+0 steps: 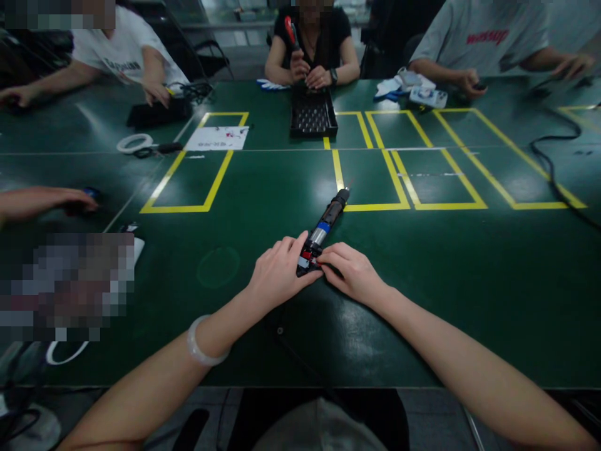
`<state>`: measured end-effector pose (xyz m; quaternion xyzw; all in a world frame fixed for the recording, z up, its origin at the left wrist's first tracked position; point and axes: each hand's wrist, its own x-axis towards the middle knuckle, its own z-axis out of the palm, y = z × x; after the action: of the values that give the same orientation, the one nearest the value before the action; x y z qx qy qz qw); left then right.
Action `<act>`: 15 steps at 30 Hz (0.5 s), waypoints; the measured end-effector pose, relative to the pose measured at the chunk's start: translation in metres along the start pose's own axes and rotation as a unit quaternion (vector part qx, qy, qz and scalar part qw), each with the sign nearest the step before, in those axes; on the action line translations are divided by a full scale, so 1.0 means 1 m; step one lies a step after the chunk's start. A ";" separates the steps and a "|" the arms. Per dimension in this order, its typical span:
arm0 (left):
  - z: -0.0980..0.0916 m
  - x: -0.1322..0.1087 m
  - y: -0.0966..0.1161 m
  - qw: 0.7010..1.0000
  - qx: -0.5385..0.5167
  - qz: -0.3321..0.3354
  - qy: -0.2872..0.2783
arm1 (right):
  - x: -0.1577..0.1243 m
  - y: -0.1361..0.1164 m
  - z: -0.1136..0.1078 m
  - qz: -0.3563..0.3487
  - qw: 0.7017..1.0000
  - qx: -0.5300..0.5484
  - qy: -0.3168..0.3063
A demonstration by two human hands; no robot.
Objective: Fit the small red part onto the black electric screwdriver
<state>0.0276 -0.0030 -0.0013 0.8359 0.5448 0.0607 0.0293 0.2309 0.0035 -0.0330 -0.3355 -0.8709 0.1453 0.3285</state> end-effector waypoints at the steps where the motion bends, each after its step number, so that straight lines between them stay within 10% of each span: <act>1: -0.001 0.003 0.002 1.000 0.006 -0.005 -0.011 | 0.000 0.000 -0.001 0.002 1.000 0.003 0.002; 15: -0.004 0.012 -0.007 0.998 -0.008 -0.048 -0.040 | -0.002 0.002 -0.006 0.011 1.000 0.004 0.009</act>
<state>0.0259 0.0105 0.0028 0.8103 0.5821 0.0305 0.0605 0.2367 0.0036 -0.0301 -0.3447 -0.8636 0.1494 0.3361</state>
